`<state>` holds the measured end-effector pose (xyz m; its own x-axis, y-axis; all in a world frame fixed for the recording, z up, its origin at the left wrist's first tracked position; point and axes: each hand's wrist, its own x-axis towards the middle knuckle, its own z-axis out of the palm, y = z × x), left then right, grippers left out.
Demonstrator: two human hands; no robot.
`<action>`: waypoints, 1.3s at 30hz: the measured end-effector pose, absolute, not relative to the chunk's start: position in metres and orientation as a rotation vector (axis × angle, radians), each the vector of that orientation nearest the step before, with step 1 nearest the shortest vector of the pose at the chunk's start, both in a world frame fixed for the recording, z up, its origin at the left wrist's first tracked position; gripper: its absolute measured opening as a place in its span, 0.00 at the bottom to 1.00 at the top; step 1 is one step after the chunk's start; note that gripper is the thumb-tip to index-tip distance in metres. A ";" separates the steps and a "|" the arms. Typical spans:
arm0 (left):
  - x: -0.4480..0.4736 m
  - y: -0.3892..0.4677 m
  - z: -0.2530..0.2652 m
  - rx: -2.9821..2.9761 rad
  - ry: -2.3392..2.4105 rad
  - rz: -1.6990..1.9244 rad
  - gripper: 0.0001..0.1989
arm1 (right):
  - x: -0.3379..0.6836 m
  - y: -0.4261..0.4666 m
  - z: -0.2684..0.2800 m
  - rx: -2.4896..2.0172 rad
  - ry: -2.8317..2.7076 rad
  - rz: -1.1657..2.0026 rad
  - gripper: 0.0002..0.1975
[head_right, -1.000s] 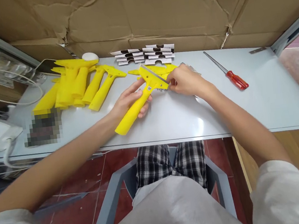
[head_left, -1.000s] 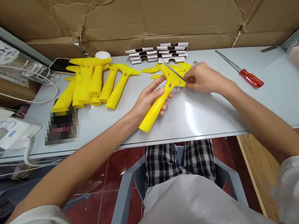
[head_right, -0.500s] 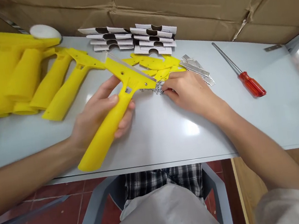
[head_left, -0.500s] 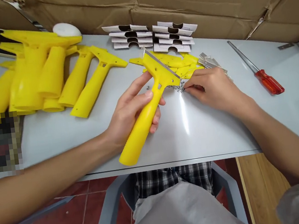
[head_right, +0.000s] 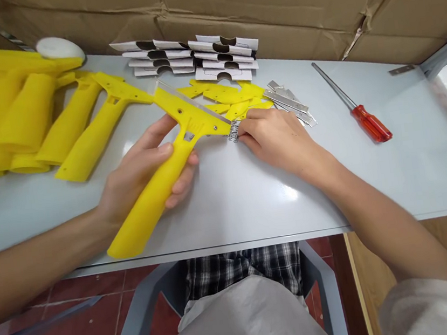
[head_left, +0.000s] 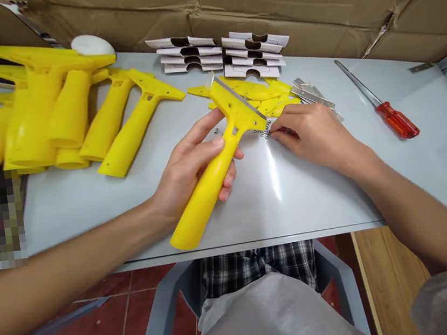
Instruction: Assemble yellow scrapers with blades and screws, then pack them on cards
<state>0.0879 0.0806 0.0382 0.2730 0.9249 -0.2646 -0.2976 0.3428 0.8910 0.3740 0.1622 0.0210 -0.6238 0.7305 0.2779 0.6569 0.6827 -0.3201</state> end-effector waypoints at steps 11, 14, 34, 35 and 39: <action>0.088 0.078 0.039 0.834 0.875 0.839 0.46 | 0.365 0.153 0.037 -0.967 -2.241 0.377 0.14; 0.089 0.077 0.039 0.833 0.848 0.808 0.45 | 0.357 0.146 0.037 -0.899 -2.154 0.455 0.16; 0.094 0.074 0.041 0.874 0.776 0.765 0.42 | 0.345 0.135 0.039 -0.952 -2.105 0.489 0.22; 0.094 0.074 0.041 0.875 0.778 0.764 0.43 | 0.345 0.134 0.039 -0.961 -2.110 0.471 0.22; 0.095 0.075 0.043 0.863 0.800 0.757 0.43 | 0.345 0.134 0.039 -0.962 -2.119 0.431 0.22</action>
<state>0.0954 0.0748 0.0427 0.4862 0.8254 -0.2868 -0.2403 0.4419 0.8643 0.3449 0.1338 0.0385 -0.4316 0.7512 0.4995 0.4967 0.6601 -0.5636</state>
